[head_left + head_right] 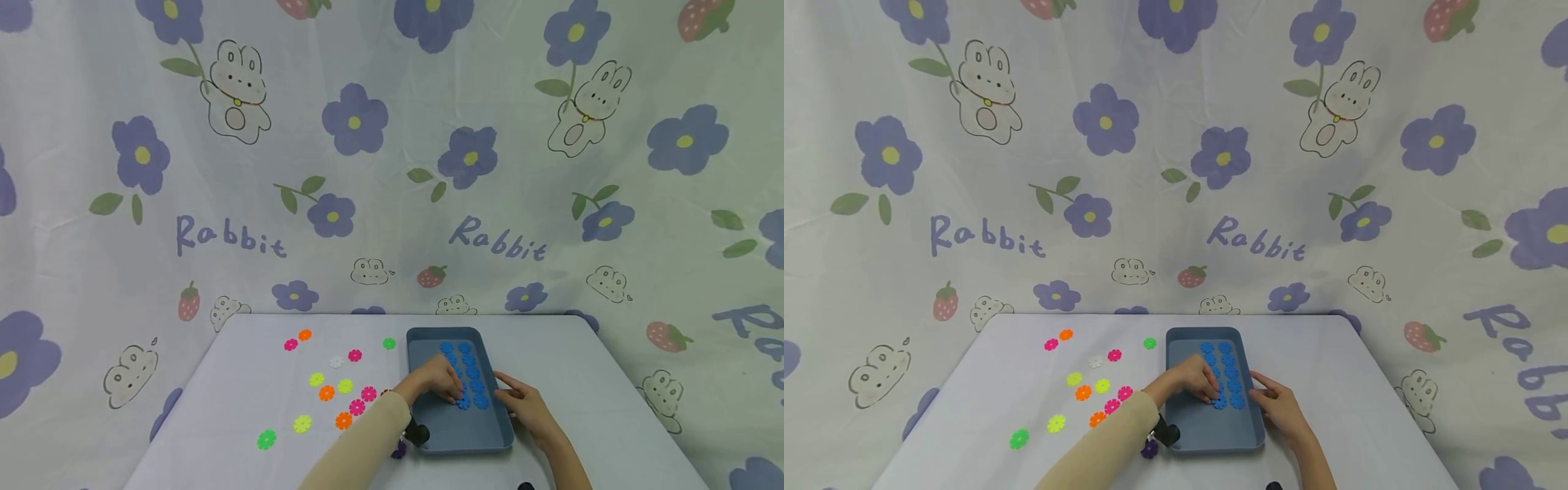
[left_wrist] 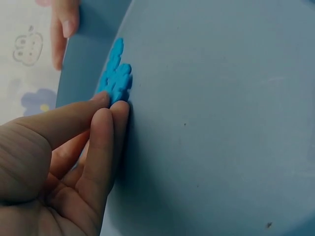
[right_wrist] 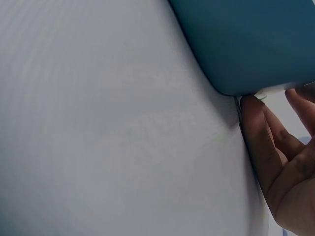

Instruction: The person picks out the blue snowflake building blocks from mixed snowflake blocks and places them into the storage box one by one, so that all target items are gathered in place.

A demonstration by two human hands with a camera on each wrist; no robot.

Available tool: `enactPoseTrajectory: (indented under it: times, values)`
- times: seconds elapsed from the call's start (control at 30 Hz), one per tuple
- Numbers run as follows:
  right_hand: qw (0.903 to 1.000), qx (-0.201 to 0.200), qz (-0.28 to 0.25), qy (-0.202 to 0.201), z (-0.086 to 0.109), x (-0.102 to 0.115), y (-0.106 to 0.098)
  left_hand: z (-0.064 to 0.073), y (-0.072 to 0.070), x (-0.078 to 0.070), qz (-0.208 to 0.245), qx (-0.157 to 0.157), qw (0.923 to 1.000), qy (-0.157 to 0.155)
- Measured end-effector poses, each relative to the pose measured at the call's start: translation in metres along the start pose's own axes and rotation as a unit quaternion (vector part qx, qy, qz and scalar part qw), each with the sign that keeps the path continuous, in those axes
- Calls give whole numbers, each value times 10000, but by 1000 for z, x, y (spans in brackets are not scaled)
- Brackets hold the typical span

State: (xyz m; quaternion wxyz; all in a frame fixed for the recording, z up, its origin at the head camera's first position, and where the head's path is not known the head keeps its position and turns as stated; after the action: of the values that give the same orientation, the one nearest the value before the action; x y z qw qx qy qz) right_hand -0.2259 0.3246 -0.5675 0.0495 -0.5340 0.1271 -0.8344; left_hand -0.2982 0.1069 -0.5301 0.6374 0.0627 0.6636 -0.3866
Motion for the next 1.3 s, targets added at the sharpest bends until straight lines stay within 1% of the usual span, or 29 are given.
enactPoseTrajectory:
  times: [0.2,0.5,0.73,0.93,1.1,1.2,1.3]
  values:
    - [10000,-52,-20,23,1,2,1,-1,0,0,-112,7,9999,30]
    - [10000,-88,-37,7,2,3,1,0,0,-1,-9,-239,9997,-81]
    - [10000,-64,-50,-15,2,3,2,1,0,-2,-170,-221,9995,-125]
    - [10000,-96,-1,17,4,4,2,1,0,-3,-157,-276,9993,-195]
    - [9999,-99,-30,15,4,4,2,2,-1,-2,-408,-261,9988,-95]
    - [9999,-103,-44,14,4,4,2,3,-3,-2,-325,-257,9991,-86]
    - [9999,-86,-67,26,3,4,2,3,-4,0,-286,-179,9993,-141]
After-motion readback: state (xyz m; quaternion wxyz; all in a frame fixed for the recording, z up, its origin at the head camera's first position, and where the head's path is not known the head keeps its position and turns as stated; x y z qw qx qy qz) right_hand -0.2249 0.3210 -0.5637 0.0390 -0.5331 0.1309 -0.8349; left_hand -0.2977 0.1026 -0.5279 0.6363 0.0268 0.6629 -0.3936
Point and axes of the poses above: each hand's wrist, its own z-axis away from the middle knuckle, its own y-axis out of the palm, x = y × z, the point moved 1 cm from there along -z, towards the middle knuckle, and after that the axes turned 10 degrees about y, right-handed, at the moved point
